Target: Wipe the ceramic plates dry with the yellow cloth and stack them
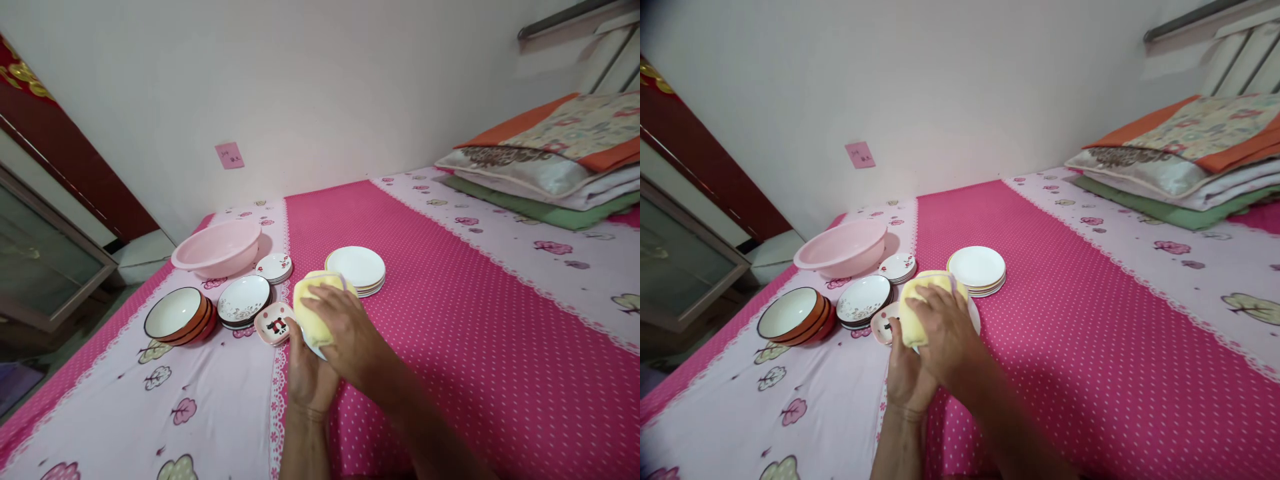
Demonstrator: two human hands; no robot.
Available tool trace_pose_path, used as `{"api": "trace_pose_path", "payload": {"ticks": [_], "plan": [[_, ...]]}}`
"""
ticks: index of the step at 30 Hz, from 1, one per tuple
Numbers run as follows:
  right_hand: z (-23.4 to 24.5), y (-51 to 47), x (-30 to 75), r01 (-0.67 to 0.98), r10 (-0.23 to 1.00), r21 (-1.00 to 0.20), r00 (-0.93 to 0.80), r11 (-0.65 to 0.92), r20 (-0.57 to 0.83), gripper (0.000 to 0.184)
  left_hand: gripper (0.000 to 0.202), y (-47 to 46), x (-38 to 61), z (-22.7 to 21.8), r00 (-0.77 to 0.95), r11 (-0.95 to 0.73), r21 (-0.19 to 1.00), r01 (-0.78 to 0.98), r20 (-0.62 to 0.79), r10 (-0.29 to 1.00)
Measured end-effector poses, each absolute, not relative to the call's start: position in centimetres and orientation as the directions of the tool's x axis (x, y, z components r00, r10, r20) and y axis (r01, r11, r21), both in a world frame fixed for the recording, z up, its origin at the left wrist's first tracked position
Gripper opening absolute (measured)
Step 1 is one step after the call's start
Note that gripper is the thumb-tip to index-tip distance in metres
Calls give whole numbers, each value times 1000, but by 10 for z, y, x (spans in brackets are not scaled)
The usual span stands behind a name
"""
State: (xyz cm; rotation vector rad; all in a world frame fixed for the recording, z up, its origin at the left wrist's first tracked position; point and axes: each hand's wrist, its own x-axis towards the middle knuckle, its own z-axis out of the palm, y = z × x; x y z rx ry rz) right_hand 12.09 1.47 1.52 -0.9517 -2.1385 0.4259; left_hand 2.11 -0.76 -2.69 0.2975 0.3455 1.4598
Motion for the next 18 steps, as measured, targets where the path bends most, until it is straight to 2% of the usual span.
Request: {"api": "trace_pose_path", "payload": {"ticks": [5,11,14,18], "plan": [[0,40,149,569,815,-587,-340,576,470,71,69,-6,25,-27,70,104,426,-899,-94,993],[1,36,155,622,866,-602,-344,500,364,66,66,-5,24,-27,3,51,437,-898,-109,994],[6,22,149,636,841,-551,-385,540,381,64,65,-5,22,-27,-51,-1,414,-910,-110,993],[12,0,151,548,713,-461,-469,698,522,53,59,-2,11,-31,-99,-47,349,-936,-134,986]]}}
